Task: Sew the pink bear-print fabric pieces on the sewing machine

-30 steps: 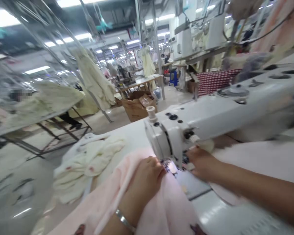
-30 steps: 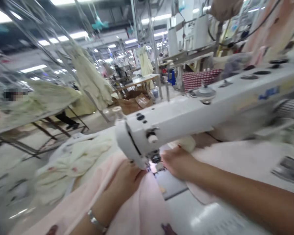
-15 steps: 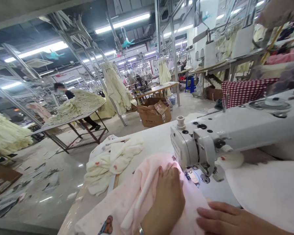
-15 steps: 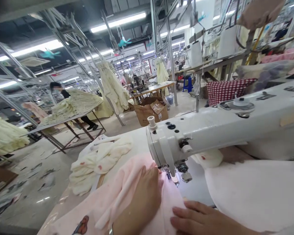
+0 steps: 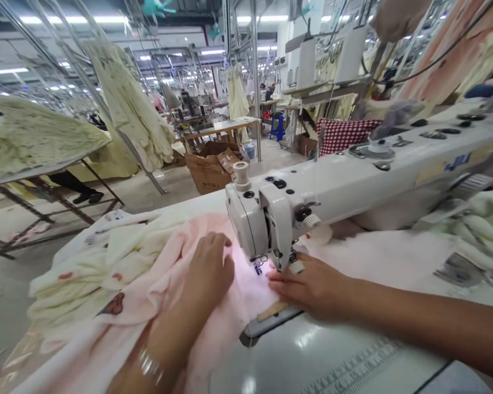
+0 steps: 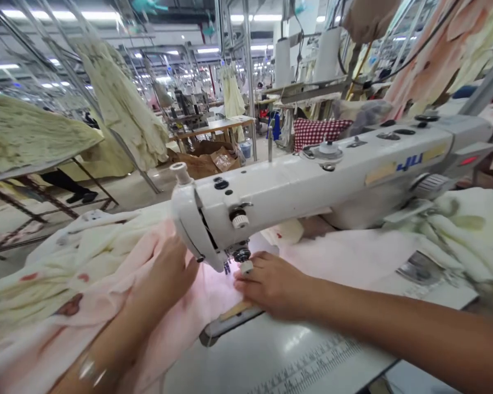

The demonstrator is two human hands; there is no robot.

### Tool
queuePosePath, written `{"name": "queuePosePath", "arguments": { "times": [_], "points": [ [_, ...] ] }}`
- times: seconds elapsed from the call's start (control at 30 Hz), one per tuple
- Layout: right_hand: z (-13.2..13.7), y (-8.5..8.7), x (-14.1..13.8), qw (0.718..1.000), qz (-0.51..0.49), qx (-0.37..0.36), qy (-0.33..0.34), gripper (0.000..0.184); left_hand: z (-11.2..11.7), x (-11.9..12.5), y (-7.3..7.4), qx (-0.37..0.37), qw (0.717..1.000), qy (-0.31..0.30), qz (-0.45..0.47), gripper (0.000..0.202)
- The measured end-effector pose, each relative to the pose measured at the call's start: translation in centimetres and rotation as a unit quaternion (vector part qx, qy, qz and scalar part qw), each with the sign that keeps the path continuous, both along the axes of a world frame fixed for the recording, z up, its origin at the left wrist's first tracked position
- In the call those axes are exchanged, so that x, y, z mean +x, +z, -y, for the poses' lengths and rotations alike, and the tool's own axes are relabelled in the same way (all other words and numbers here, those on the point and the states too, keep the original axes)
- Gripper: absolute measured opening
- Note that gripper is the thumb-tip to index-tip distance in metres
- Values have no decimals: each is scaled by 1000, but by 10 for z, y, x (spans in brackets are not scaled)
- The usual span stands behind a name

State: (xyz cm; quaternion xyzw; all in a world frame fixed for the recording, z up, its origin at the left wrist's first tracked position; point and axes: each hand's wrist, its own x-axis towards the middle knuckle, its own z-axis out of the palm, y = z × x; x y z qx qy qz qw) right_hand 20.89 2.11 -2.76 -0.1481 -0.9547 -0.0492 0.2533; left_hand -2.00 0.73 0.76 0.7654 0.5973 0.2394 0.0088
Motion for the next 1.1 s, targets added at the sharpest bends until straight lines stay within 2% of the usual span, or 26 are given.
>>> {"name": "queuePosePath", "arguments": {
  "times": [0.1, 0.13, 0.2, 0.27, 0.4, 0.53, 0.67, 0.83, 0.93, 1.03, 1.1],
  "points": [
    [10, 3, -7, 998, 2, -45, 49, 21, 52, 3, -6, -61, 996, -71, -12, 28],
    [12, 4, -10, 997, 19, -53, 48, 21, 63, 4, -9, -67, 994, -88, -22, 32],
    [14, 3, -15, 996, 59, -59, 36, 19, 75, 5, -14, -52, 994, -92, -41, 25],
    [14, 2, -17, 994, 87, -59, 19, 17, 75, 9, -17, -22, 995, -86, -41, 14],
    [14, 2, -13, 995, 85, -58, 17, 18, 69, 22, -19, 19, 994, -105, -35, 14],
    [15, 5, -5, 995, 64, -62, 49, 19, 73, 32, -33, 38, 987, -128, -91, 16],
    [17, 7, -6, 995, 44, -69, 54, 20, 77, 32, -43, 42, 985, -139, -91, 9],
    [16, 2, -15, 996, 44, -50, 65, 19, 78, 33, -39, 45, 993, -101, -47, 5],
    [13, 0, -18, 996, 36, -14, 76, 18, 78, 33, -37, 54, 993, -107, -20, 5],
    [13, -1, -18, 995, 53, 22, 85, 20, 80, 32, -35, 21, 992, -126, -18, 5],
    [15, -2, -16, 995, 70, 12, 77, 22, 82, 32, -35, -16, 992, -125, -11, 5]
  ]
}}
